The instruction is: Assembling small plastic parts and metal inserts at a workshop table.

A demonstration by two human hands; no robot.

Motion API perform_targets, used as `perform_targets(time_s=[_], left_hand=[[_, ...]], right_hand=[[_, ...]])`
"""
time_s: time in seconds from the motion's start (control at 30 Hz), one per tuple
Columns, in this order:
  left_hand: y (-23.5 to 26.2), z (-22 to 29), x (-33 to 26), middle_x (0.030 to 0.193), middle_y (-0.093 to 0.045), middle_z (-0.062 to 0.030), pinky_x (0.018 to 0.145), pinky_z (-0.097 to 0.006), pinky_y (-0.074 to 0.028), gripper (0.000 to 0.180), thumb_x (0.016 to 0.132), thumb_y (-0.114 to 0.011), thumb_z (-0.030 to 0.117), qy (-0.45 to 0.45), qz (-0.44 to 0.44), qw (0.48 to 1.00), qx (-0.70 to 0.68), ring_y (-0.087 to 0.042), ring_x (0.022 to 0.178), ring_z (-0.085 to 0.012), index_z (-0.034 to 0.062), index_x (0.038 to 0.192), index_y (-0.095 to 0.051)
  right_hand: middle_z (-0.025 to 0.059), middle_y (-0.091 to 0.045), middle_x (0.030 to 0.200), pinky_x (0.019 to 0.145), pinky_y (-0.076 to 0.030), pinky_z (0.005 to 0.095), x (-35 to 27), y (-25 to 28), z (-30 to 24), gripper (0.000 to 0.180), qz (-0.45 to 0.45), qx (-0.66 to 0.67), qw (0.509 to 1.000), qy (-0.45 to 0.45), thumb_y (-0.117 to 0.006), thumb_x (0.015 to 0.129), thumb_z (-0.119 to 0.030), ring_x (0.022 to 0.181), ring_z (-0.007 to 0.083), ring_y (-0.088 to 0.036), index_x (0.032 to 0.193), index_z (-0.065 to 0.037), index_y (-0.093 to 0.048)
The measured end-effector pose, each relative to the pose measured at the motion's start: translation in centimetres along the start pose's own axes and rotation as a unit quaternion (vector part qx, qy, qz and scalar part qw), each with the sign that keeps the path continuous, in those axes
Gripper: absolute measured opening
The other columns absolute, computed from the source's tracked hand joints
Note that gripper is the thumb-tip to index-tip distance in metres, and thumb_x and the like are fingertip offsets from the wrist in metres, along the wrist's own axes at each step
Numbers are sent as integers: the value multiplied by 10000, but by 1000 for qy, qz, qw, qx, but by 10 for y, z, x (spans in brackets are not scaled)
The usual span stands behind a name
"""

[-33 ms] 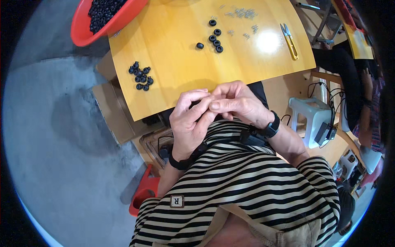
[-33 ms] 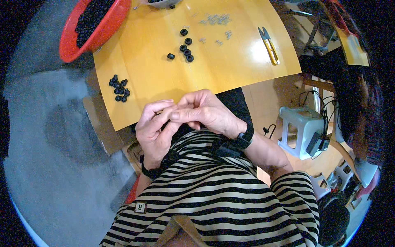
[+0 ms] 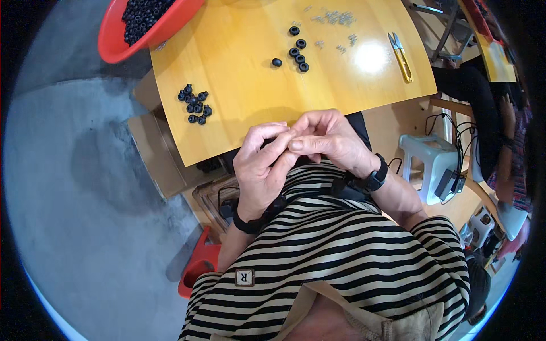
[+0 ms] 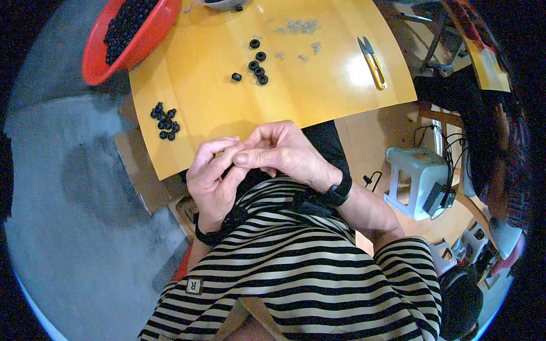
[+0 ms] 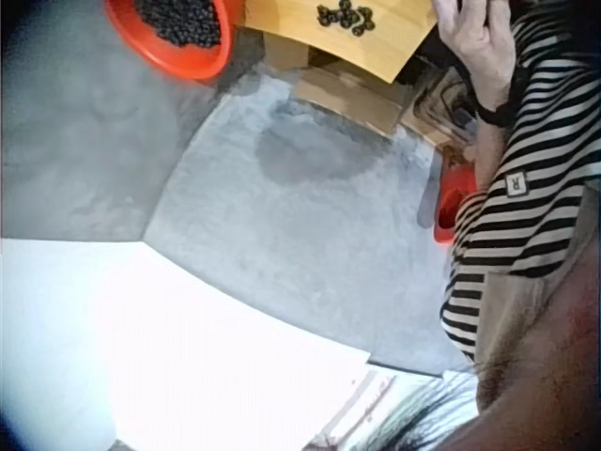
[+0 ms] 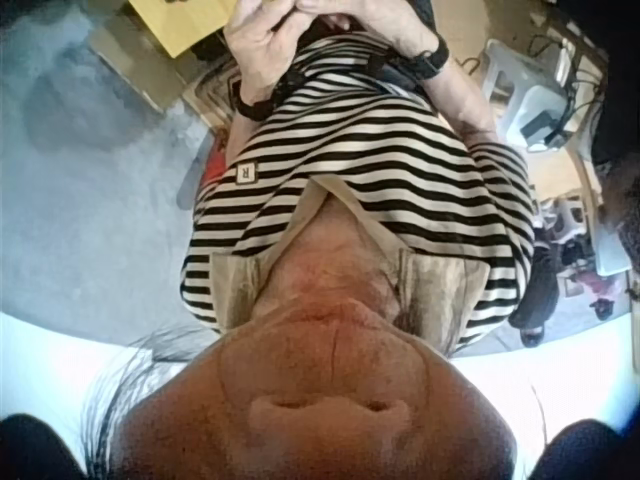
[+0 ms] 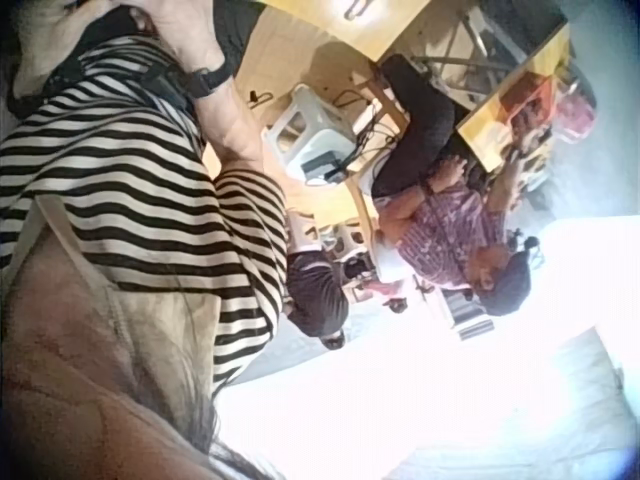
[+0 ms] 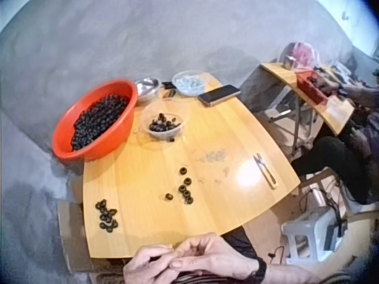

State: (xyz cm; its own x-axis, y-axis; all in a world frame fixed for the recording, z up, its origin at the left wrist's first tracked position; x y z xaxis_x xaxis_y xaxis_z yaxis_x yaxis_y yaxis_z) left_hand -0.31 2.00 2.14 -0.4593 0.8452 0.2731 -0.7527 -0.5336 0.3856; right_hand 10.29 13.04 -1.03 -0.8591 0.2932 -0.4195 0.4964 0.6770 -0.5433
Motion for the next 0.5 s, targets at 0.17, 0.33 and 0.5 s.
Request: perform_targets(time_s=[0.17, 0.33, 0.5], left_hand=[[0, 1, 3, 850, -661, -96, 717, -279, -506, 276, 752, -738, -37, 50, 14, 998, 40, -641, 775, -188, 1, 1022, -700], [0, 2, 7, 835, -658, -103, 697, -274, -503, 255, 745, -736, -38, 39, 22, 993, 107, -639, 751, -185, -14, 995, -695], [-2, 2, 12, 826, -651, -111, 679, -271, -498, 229, 752, -725, -36, 29, 19, 989, 147, -633, 730, -178, -24, 978, -690]], right_hand=[[-11, -600, 667, 500, -387, 205, -5, -4, 1, 199, 86, -105, 979, 152, -743, 857, -180, 582, 37, -489, 812, -10, -651], [83, -606, 660, 523, -443, 284, -7, -11, -13, 161, 141, -306, 908, 249, -701, 865, -122, 563, 151, -553, 795, 15, -653], [155, -608, 676, 523, -462, 353, -4, -15, -19, 138, 159, -370, 863, 305, -665, 861, -83, 560, 283, -588, 780, 28, -652]])
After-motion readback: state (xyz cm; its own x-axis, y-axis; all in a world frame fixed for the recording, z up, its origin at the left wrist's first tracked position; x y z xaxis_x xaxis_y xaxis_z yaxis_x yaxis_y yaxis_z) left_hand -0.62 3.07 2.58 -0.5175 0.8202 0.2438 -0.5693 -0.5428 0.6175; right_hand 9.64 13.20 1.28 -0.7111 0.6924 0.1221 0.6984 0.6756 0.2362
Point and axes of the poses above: each hand's wrist, its own x-axis towards the middle knuckle, its own y-axis out of the back of the hand, z = x × y, the point moved 3 cm from there along x, towards the middle knuckle
